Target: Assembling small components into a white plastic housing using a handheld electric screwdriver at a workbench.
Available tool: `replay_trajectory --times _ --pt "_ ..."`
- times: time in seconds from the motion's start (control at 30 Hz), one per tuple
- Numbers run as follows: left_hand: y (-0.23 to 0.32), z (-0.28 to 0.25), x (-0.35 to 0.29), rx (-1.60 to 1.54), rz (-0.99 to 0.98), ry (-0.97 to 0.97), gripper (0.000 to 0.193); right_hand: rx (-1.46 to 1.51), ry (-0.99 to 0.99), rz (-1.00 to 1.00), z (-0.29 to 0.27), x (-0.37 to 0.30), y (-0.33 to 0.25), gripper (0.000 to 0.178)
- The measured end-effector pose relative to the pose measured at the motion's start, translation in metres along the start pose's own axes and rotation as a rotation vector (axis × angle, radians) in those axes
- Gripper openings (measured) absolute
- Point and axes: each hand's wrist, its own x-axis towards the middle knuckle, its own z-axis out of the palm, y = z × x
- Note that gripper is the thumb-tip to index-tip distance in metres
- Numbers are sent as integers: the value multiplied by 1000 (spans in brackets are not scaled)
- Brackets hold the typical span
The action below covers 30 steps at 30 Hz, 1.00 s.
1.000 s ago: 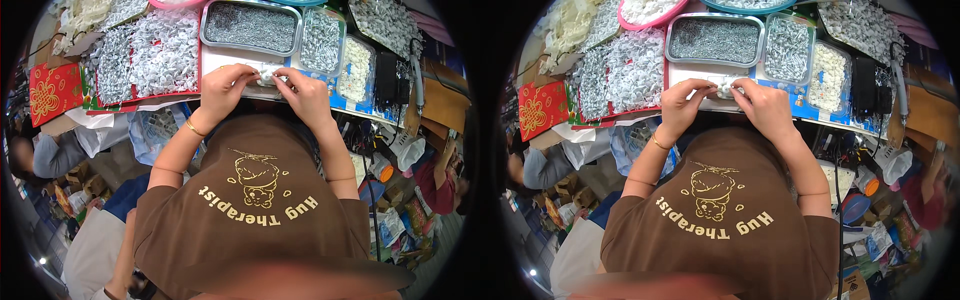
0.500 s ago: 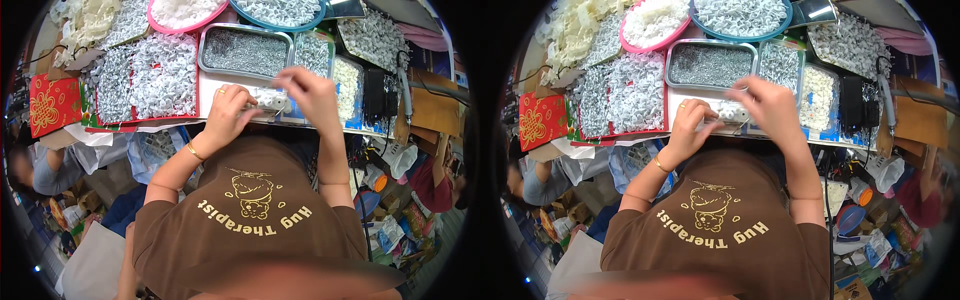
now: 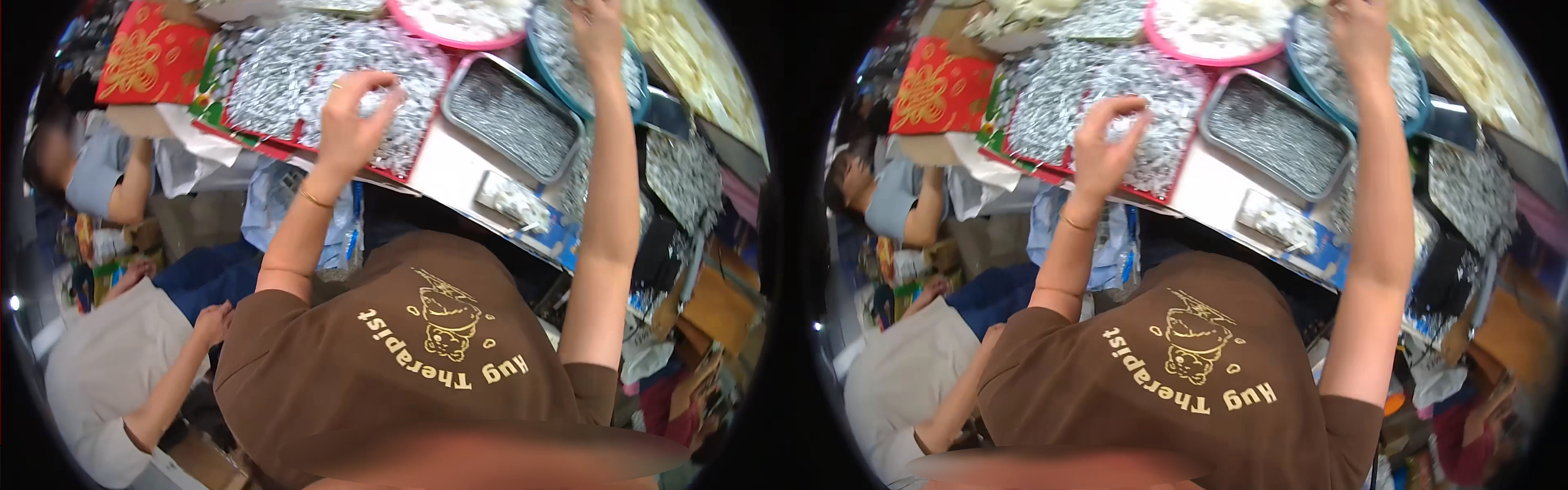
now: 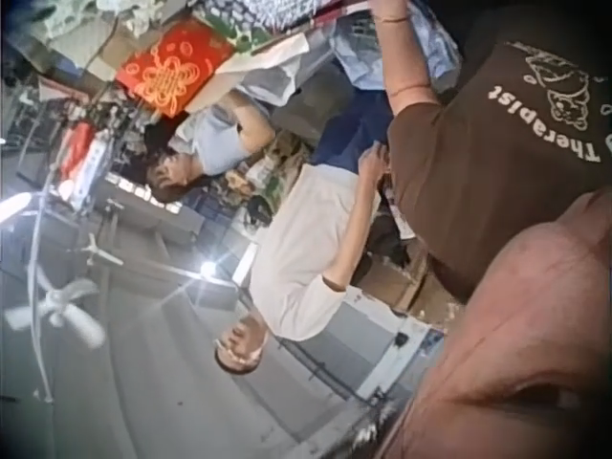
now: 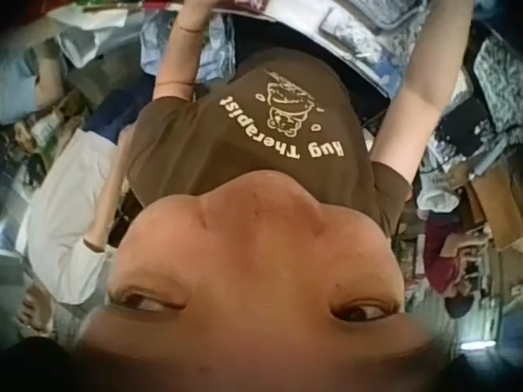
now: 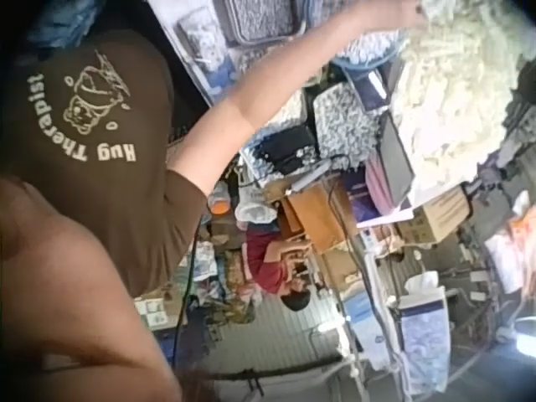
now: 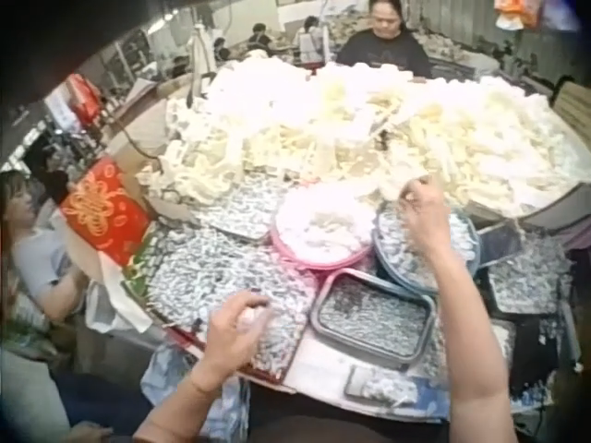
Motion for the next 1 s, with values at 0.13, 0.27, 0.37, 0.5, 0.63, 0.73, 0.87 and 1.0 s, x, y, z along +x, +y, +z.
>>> replay_trajectory --times 0.13,0.27,0.37,0.5,0.63,0.73,0.87,1.0 --pt "-113 -95 47 618 -61 226 20 482 -23 171 -32 -35 -6 14" --pt "-223 -182 49 762 -152 156 28 701 -135 295 -65 -74 -51 15" --pt "-243 -176 60 524 -351 -23 33 817 -78 440 -90 -108 -50 16" --pt "-245 -171 61 770 -15 133 39 869 7 545 -113 -148 -52 33" --pt "-173 -148 54 298 -201 352 31 997 -31 764 -131 -192 -37 41" --pt "-71 -90 46 -124 -145 258 28 995 35 806 -152 -209 -49 27" --pt "24 4 9 -311 30 -223 37 1068 94 782 -155 -213 -52 35" --pt "109 80 -29 -426 240 -550 31 1222 44 720 -159 -222 -43 42"
